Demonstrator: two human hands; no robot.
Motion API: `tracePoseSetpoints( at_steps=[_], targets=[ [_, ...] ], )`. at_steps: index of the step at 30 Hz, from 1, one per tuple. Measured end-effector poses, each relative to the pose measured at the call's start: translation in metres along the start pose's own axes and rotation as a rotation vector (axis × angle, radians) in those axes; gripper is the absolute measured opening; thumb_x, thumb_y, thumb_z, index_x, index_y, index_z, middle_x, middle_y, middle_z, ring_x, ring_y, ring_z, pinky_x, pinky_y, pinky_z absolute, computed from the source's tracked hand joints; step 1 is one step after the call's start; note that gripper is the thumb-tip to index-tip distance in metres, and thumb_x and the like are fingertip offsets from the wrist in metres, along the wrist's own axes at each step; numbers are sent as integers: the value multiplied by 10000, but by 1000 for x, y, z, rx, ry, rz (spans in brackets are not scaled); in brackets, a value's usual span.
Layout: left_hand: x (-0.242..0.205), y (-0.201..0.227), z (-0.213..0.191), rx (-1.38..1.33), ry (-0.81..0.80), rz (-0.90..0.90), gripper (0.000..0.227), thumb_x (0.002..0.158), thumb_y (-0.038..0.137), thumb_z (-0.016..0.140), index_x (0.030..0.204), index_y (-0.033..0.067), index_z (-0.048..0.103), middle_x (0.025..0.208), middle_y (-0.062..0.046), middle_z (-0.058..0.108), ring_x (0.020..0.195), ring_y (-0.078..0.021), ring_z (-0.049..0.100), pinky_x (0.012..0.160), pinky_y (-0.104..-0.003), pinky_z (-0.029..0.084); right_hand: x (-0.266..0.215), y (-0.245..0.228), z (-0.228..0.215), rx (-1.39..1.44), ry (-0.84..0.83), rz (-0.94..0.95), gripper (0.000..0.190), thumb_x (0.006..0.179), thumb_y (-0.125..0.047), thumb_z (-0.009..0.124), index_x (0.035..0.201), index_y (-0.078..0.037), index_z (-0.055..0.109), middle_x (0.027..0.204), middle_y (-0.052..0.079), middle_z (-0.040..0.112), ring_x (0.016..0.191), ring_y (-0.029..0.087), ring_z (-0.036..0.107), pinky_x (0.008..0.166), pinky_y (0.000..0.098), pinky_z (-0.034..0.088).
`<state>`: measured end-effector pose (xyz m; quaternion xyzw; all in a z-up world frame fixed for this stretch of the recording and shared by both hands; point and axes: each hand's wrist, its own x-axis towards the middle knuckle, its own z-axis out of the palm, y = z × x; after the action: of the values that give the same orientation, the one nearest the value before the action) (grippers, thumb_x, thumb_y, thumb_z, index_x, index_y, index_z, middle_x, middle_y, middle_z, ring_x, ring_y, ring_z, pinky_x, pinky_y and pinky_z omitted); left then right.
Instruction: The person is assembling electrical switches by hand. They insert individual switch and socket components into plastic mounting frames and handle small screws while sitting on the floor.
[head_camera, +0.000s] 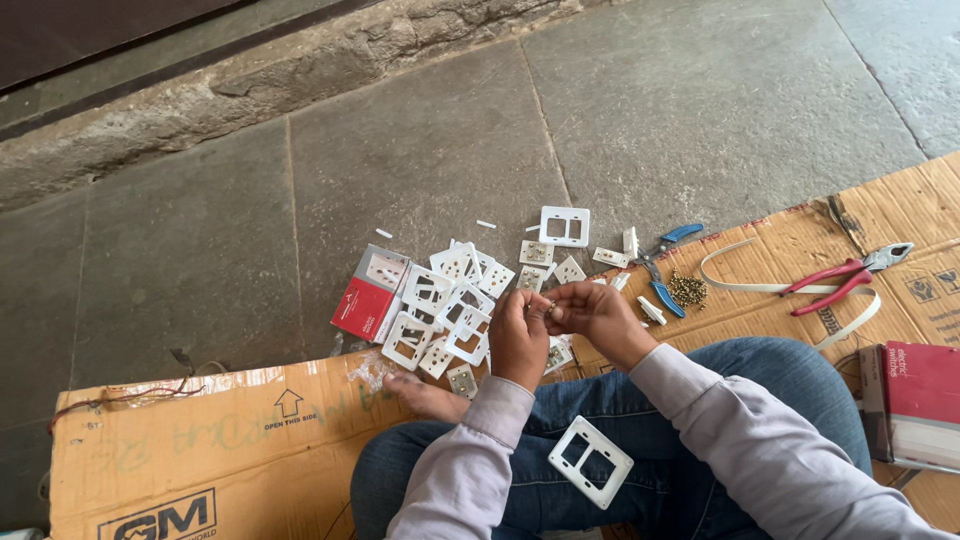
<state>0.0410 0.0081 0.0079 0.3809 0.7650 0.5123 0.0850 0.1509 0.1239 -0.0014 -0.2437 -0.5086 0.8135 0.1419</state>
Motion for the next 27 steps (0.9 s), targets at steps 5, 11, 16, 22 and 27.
tracePoseSetpoints(
  at_steps=[5, 11, 16, 22, 27],
  targets=[
    [-5, -23, 9, -267, -104, -165, 144, 1009, 186, 655, 919, 73, 651, 892, -73, 678, 824, -212, 634, 730, -332, 513, 0, -3, -4, 14, -27, -12, 172, 949, -47, 677, 1084, 58, 672, 923, 113, 754, 818, 169, 740, 760, 321, 635],
    [2, -47, -3, -1002, -176, -782, 125, 1000, 172, 620, 876, 160, 602, 694, 42, 564, 536, -45, 431, 437, -211, 343, 4, -9, -5, -13, -147, -84, 206, 946, 2, 637, 1147, -11, 676, 895, 90, 748, 759, 150, 719, 712, 309, 631],
    [23, -48, -33, -1062, 25, -715, 305, 1084, 260, 577, 825, 107, 526, 697, -13, 558, 559, -94, 496, 477, -265, 452, -3, -33, -36, -172, -306, -15, 223, 969, 17, 613, 1159, -20, 724, 842, 94, 761, 689, 145, 709, 637, 315, 616],
    [35, -33, -62, -1159, -56, -794, 69, 1007, 141, 542, 1005, 80, 572, 922, -145, 686, 637, -123, 563, 494, -252, 421, 31, -42, -208, -982, 255, 246, 155, 965, -48, 639, 1026, 1, 773, 899, 201, 782, 769, 242, 737, 668, 347, 598],
    [42, -32, -61, -1067, -178, -782, 181, 951, -13, 560, 1069, 118, 599, 919, -92, 652, 635, -68, 523, 494, -209, 383, 73, 6, -252, -1955, -127, 711, 252, 773, -150, 777, 1011, -78, 821, 1104, 182, 740, 1030, 293, 711, 885, 384, 579]
  ],
)
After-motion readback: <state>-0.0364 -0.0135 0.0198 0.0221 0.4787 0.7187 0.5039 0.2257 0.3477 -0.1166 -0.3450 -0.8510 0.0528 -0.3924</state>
